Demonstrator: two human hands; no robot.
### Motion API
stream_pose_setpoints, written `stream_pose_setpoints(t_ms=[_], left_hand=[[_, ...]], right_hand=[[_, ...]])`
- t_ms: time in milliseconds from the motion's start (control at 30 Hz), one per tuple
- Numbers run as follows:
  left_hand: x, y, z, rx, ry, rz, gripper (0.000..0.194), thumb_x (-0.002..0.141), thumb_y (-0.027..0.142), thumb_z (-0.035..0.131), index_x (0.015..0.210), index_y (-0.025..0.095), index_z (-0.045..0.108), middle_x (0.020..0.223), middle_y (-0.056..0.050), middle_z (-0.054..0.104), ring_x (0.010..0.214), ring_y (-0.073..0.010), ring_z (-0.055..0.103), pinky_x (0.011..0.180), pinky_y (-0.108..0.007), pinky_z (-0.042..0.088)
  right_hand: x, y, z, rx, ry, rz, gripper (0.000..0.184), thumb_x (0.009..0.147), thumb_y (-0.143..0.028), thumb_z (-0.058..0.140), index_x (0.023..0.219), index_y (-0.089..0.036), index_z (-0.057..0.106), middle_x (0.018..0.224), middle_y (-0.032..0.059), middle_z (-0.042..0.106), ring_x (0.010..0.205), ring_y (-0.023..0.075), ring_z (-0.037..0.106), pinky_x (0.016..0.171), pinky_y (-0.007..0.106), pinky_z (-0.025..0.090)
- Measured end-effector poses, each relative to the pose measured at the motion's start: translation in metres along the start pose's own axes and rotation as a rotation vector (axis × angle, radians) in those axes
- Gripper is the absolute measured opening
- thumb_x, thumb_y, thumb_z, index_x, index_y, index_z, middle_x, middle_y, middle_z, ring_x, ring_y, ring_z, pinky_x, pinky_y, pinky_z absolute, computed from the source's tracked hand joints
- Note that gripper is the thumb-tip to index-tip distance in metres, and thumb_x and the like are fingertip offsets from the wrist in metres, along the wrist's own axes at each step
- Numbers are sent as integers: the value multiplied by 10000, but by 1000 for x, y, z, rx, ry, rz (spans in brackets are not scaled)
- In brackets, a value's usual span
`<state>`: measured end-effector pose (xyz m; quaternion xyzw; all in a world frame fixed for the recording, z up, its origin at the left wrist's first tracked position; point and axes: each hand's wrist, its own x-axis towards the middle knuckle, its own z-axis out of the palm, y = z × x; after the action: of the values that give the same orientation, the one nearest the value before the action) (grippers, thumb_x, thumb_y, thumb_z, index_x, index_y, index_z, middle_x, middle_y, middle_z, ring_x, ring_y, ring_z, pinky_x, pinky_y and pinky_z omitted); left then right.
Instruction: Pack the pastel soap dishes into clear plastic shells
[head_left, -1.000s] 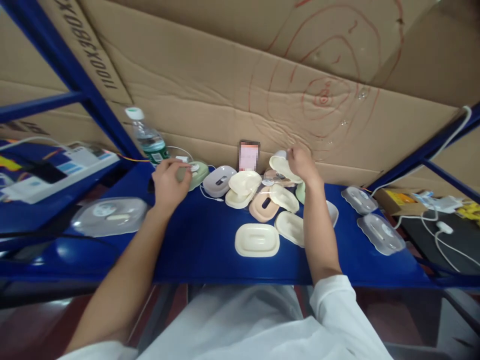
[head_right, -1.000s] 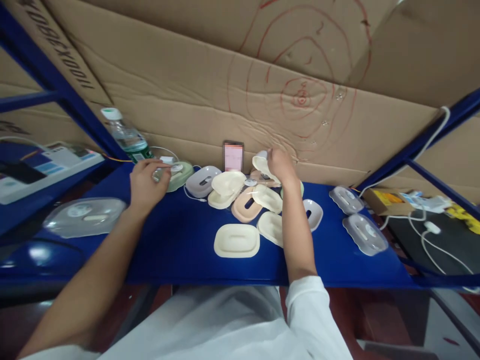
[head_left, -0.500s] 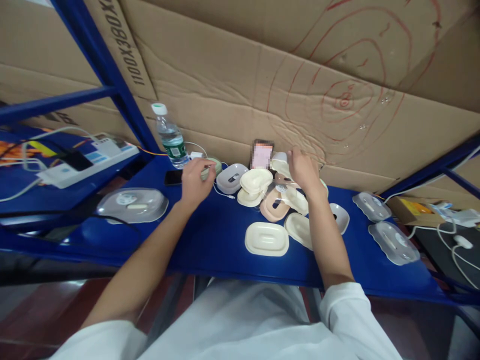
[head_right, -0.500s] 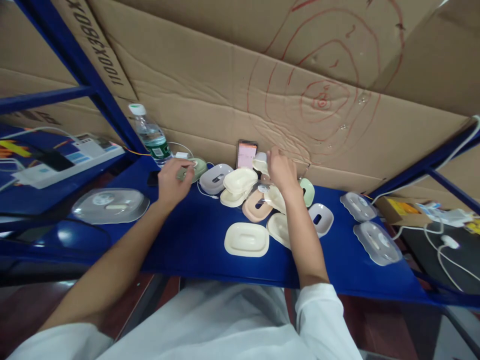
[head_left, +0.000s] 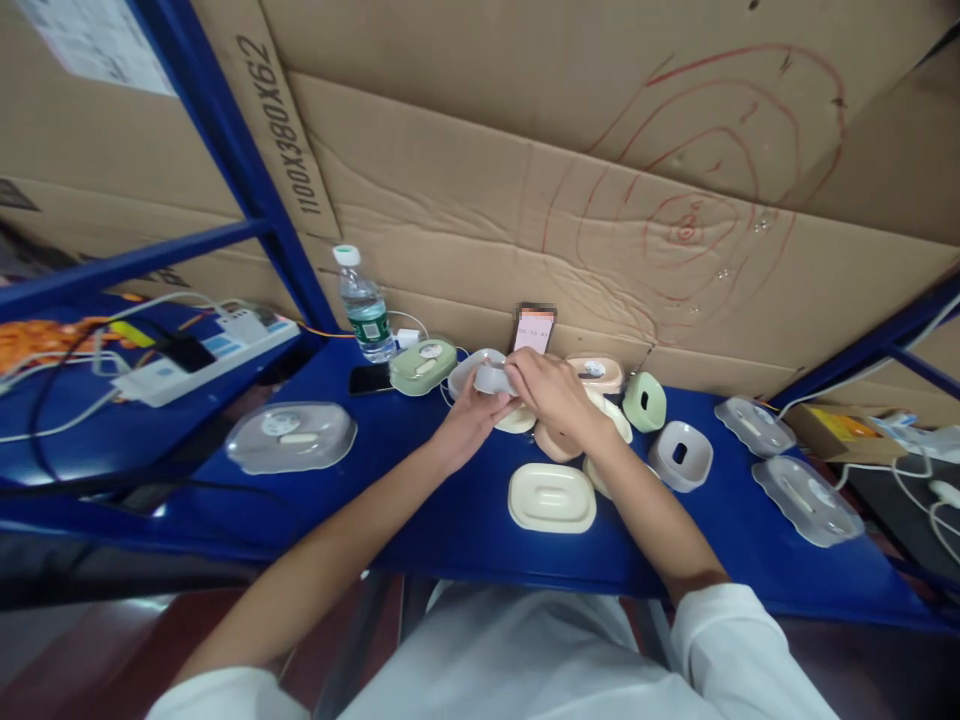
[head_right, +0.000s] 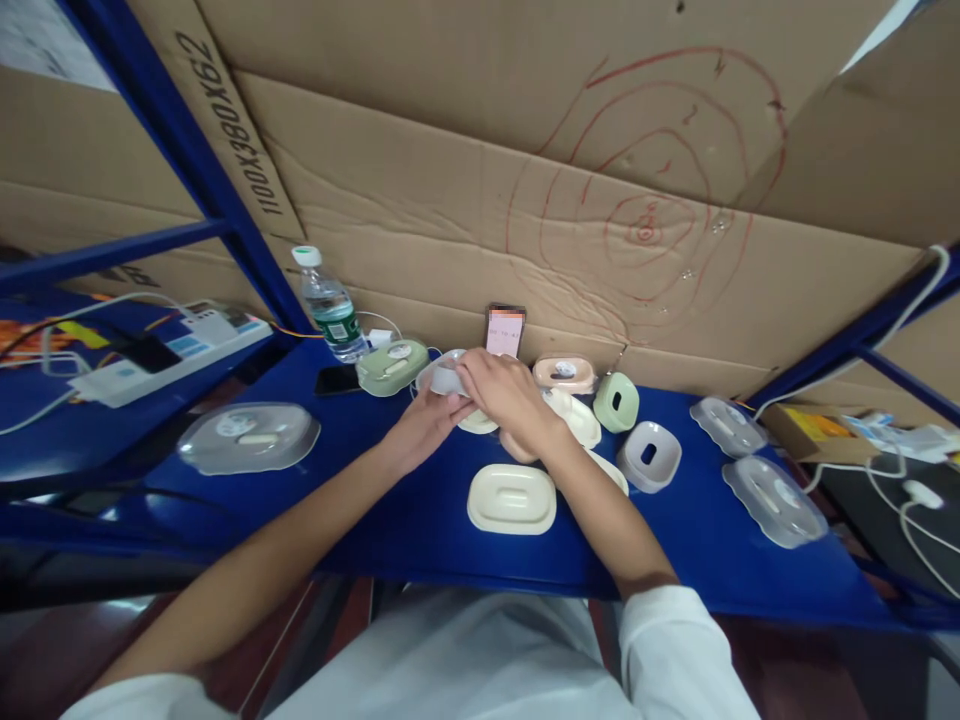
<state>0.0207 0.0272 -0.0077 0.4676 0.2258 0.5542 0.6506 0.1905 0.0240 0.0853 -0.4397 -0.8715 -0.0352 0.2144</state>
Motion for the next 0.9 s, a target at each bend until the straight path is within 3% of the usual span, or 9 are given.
stream_pose_setpoints(t_ms=[200, 333, 467, 600, 667, 800, 900], left_hand=[[4, -6, -1, 63, 112, 78, 888, 733, 411, 976, 1493, 362, 519, 1574, -65, 600, 1503, -284, 551, 1265, -513, 451], [7, -2, -7, 137, 91, 142, 897, 741, 430, 975, 1512, 298, 535, 1566, -118, 609, 1460, -308, 587, 1231, -494, 485], [8, 1, -9, 177, 108, 143, 1030, 703, 419, 1005, 1573, 300, 467, 1606, -127, 582, 1469, -329, 583, 1227, -495, 501], [7, -2, -9, 252, 73, 183, 1104, 710, 461, 1000, 1620, 283, 400, 1657, -149, 523, 1520, -348, 533, 1242, -512, 493], [7, -3, -10, 298, 46, 213, 1127, 715, 481, 996, 1636, 297, 372, 1679, -151, 492, 1531, -352, 520, 1227, -512, 511], [11, -1, -20, 396, 28, 294, 1112, 748, 545, 965, 1640, 322, 339, 1671, -158, 484, 1505, -346, 550, 1205, -506, 533], [21, 1, -36, 555, 132, 388, 1066, 754, 590, 946, 1595, 284, 368, 1628, -182, 491, 1449, -347, 594, 1180, -505, 548]], right_hand=[[-1, 23, -7, 259, -98, -140, 359, 1144, -494, 477, 1187, -236, 723, 1176, 98, 771, 1103, 251, 715, 967, 356, 514], [-1, 26, -13, 291, -55, -124, 355, 1146, -467, 482, 1154, -232, 747, 1170, 93, 775, 1086, 239, 717, 976, 349, 509], [0, 26, -10, 307, 21, -88, 389, 1162, -428, 420, 1132, -207, 739, 1116, 102, 771, 1059, 237, 715, 952, 347, 524], [1, 27, -8, 353, 21, -157, 366, 1139, -455, 498, 1335, -224, 703, 1340, 118, 749, 1230, 258, 699, 1065, 394, 524], [1, 28, -12, 340, 17, -198, 375, 1128, -485, 521, 1331, -238, 718, 1350, 110, 757, 1244, 266, 704, 1086, 408, 521], [-8, 38, -40, 320, 219, -136, 429, 1138, -531, 466, 1207, -233, 766, 1207, 94, 805, 1110, 258, 743, 1012, 390, 549], [-21, 56, -68, 303, 355, -31, 429, 1122, -556, 493, 1191, -234, 767, 1141, 75, 815, 1028, 250, 752, 922, 362, 563]])
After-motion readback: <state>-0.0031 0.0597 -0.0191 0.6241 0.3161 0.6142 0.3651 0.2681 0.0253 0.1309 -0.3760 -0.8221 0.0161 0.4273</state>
